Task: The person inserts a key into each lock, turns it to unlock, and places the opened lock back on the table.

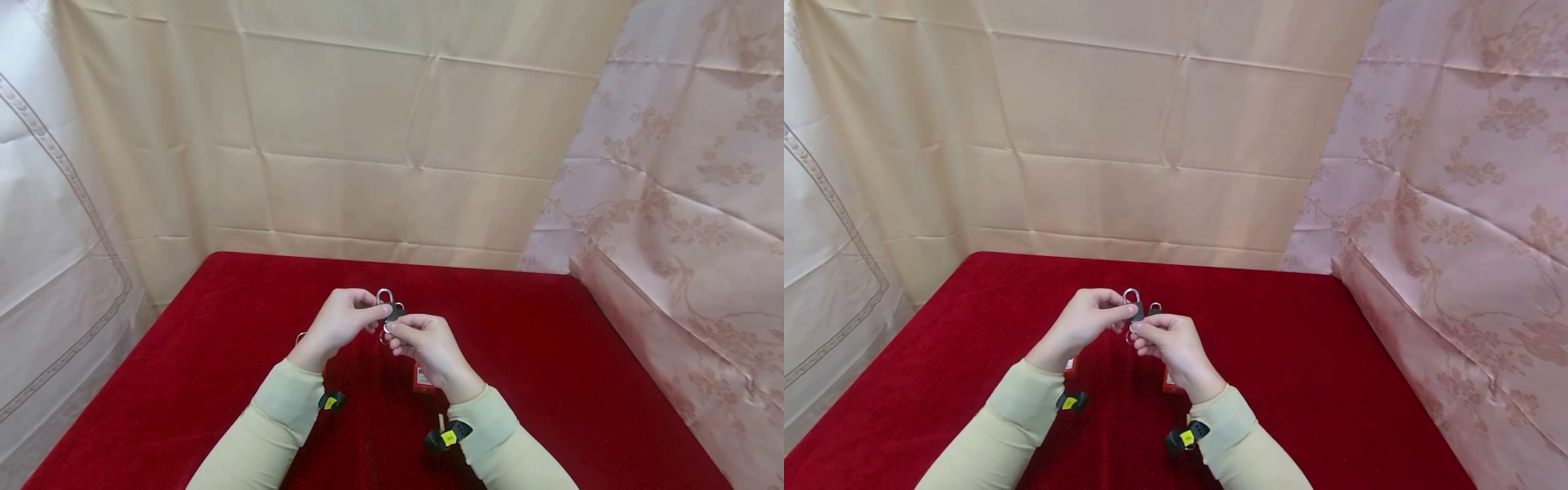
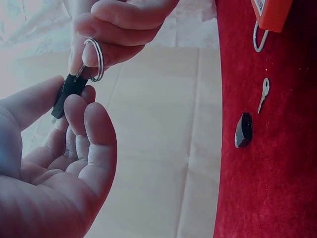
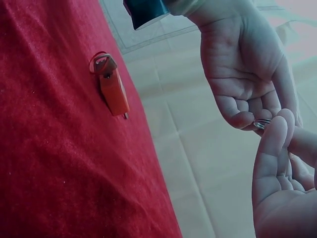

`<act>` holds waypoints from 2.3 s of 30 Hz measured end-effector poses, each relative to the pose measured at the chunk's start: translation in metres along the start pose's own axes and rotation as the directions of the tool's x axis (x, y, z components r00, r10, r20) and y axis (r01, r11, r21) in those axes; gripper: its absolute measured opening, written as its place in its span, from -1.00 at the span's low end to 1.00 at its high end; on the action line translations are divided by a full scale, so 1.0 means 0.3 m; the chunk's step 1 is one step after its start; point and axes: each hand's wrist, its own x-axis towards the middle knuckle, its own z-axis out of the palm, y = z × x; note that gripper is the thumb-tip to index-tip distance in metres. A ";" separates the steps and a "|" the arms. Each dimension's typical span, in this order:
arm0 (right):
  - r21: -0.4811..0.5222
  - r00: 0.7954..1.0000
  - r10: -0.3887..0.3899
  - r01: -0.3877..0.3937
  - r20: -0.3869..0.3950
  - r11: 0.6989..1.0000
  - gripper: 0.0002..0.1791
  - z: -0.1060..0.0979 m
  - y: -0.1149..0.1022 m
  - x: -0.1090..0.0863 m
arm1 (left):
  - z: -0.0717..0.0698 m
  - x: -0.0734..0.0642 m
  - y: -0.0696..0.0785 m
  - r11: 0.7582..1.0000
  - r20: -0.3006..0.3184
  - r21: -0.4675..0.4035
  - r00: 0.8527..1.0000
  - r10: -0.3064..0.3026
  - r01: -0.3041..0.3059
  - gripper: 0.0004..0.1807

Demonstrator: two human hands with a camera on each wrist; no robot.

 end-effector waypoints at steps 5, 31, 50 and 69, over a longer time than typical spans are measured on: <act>0.026 1.000 0.005 -0.004 -0.023 1.000 -0.91 0.000 -0.001 0.000 | 0.002 0.000 0.001 1.000 -0.009 -0.025 1.000 -0.002 0.002 -0.82; -0.325 0.991 -0.130 0.137 0.042 0.936 -0.78 -0.024 -0.052 -0.016 | -0.019 -0.001 0.020 1.000 0.016 -0.015 1.000 0.025 -0.025 -0.86; -0.298 0.987 -0.137 0.155 0.079 0.942 -0.75 -0.004 -0.017 -0.014 | -0.017 -0.002 0.019 0.996 0.021 -0.084 0.999 0.034 -0.032 -0.85; -0.194 0.983 -0.170 0.180 0.068 0.964 -0.68 -0.001 -0.020 -0.020 | -0.015 -0.005 0.025 0.998 -0.008 -0.059 0.999 0.034 -0.034 -0.81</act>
